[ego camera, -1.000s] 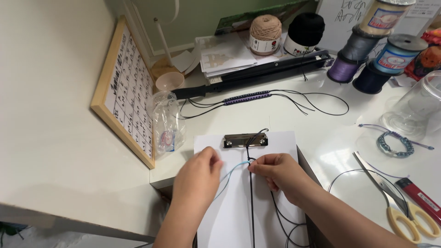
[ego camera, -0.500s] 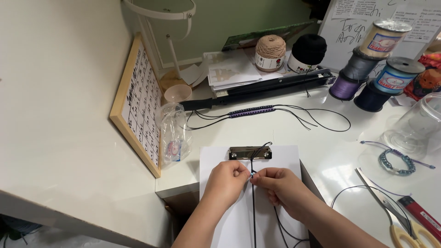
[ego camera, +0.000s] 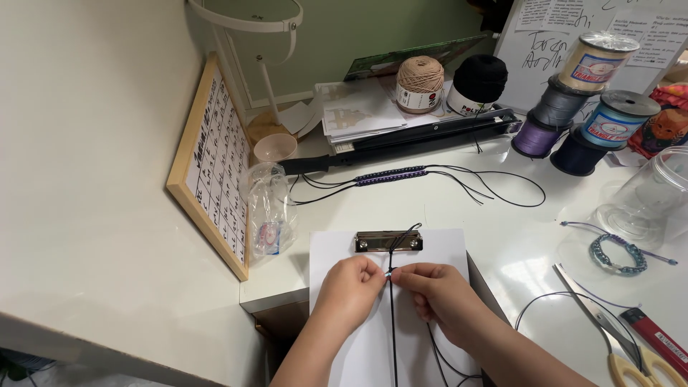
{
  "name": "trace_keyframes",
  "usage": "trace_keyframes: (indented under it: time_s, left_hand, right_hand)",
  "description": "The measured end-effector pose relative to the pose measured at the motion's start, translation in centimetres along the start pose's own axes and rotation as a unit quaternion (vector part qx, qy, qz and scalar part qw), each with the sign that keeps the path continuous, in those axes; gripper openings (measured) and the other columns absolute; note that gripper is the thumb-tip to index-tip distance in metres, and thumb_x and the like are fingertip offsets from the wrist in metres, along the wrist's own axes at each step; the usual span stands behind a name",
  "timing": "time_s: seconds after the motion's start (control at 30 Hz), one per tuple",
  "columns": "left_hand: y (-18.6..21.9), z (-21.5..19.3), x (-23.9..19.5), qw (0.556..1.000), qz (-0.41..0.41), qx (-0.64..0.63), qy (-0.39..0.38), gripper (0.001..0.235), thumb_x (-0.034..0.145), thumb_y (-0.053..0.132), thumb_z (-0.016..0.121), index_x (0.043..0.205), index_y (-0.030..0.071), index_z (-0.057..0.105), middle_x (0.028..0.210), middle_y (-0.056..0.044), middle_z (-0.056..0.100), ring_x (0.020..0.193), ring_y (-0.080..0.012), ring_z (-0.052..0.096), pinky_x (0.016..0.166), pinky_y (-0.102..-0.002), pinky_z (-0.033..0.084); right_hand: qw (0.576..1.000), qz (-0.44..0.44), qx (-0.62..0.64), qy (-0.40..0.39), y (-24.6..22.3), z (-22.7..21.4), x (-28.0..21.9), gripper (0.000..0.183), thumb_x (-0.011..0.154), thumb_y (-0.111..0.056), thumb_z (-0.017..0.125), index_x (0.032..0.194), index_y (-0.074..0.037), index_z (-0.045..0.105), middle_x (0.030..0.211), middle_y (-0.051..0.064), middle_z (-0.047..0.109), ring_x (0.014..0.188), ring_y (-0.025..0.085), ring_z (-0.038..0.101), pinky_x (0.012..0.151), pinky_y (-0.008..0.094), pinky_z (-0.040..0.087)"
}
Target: Braiding a decorative cord by performing repetitive knots while the base is secured to a clipboard.
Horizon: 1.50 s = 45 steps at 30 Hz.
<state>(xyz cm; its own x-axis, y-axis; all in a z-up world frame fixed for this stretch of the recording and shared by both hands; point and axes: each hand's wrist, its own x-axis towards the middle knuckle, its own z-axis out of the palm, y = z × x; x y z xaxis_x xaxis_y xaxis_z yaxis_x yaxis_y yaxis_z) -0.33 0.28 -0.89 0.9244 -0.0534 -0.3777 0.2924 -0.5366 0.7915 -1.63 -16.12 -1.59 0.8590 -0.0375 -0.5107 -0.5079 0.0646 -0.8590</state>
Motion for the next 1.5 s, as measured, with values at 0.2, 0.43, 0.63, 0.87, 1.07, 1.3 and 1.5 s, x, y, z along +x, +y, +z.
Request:
trace_keyframes:
  time_s: [0.2,0.43,0.63,0.87,1.07,1.3,1.5]
  left_hand:
    - [-0.6,0.4,-0.6,1.000,-0.002,0.010,-0.006,0.018,0.099,0.028,0.060,0.084,0.018,0.066,0.057,0.005,0.048,0.057,-0.0117,0.043,0.057,-0.030,0.037]
    - [-1.5,0.8,0.0,1.000,0.021,-0.011,0.001,0.018,0.100,0.023,0.057,0.084,0.018,0.063,0.067,0.004,0.053,0.064,-0.0134,0.045,0.062,-0.030,0.037]
    - [-2.3,1.5,0.7,0.995,0.041,-0.088,0.012,0.019,0.096,0.017,0.054,0.080,0.016,0.064,0.070,0.004,0.060,0.065,-0.0132,0.047,0.063,-0.029,0.039]
    - [-2.5,1.6,1.0,0.988,0.037,-0.148,0.007,0.020,0.097,0.014,0.056,0.080,0.013,0.065,0.070,0.003,0.058,0.059,-0.0131,0.040,0.057,-0.030,0.035]
    - [-3.0,1.5,1.2,0.986,0.046,-0.158,0.011,0.019,0.096,0.014,0.059,0.078,0.013,0.066,0.070,0.003,0.059,0.060,-0.0119,0.041,0.061,-0.028,0.036]
    - [-0.9,-0.2,-0.2,0.999,0.025,0.024,0.013,0.017,0.094,0.023,0.053,0.083,0.023,0.065,0.075,0.005,0.064,0.069,-0.0134,0.055,0.067,-0.030,0.043]
    - [-0.1,-1.3,-1.3,0.997,-0.007,-0.041,-0.059,0.013,0.101,0.026,0.060,0.107,0.019,0.069,0.065,-0.003,0.065,0.040,-0.0160,0.047,0.052,-0.030,0.045]
  right_hand:
    - [0.999,0.003,0.043,-0.001,0.4,0.9,0.0,0.013,0.087,-0.008,0.076,0.089,0.004,0.080,0.054,0.005,0.036,0.050,0.016,0.028,0.048,0.028,0.019]
    - [0.999,0.002,0.054,0.002,0.7,0.8,0.5,0.010,0.087,-0.007,0.078,0.083,0.002,0.075,0.054,0.004,0.037,0.051,0.016,0.028,0.050,0.028,0.020]
    - [0.998,-0.010,0.065,-0.018,1.3,0.2,1.5,0.011,0.086,-0.004,0.078,0.080,0.004,0.074,0.052,0.003,0.033,0.050,0.015,0.024,0.048,0.029,0.017]
    - [0.997,-0.026,0.065,-0.020,1.6,-0.1,2.1,0.013,0.085,-0.002,0.078,0.076,0.005,0.072,0.048,0.003,0.031,0.046,0.014,0.023,0.046,0.030,0.015]
    - [0.996,-0.033,0.080,-0.010,2.4,-0.4,3.2,0.007,0.082,0.000,0.080,0.078,0.005,0.076,0.047,0.004,0.037,0.043,0.013,0.024,0.042,0.029,0.014]
    - [1.000,-0.014,0.026,0.007,0.4,0.1,0.6,0.013,0.086,-0.006,0.082,0.084,0.006,0.079,0.051,0.005,0.035,0.048,0.016,0.028,0.046,0.030,0.020]
    - [0.994,-0.017,-0.099,0.031,-1.3,0.1,-0.9,0.025,0.089,-0.018,0.078,0.081,0.005,0.083,0.050,0.011,0.042,0.046,0.020,0.035,0.046,0.032,0.031]
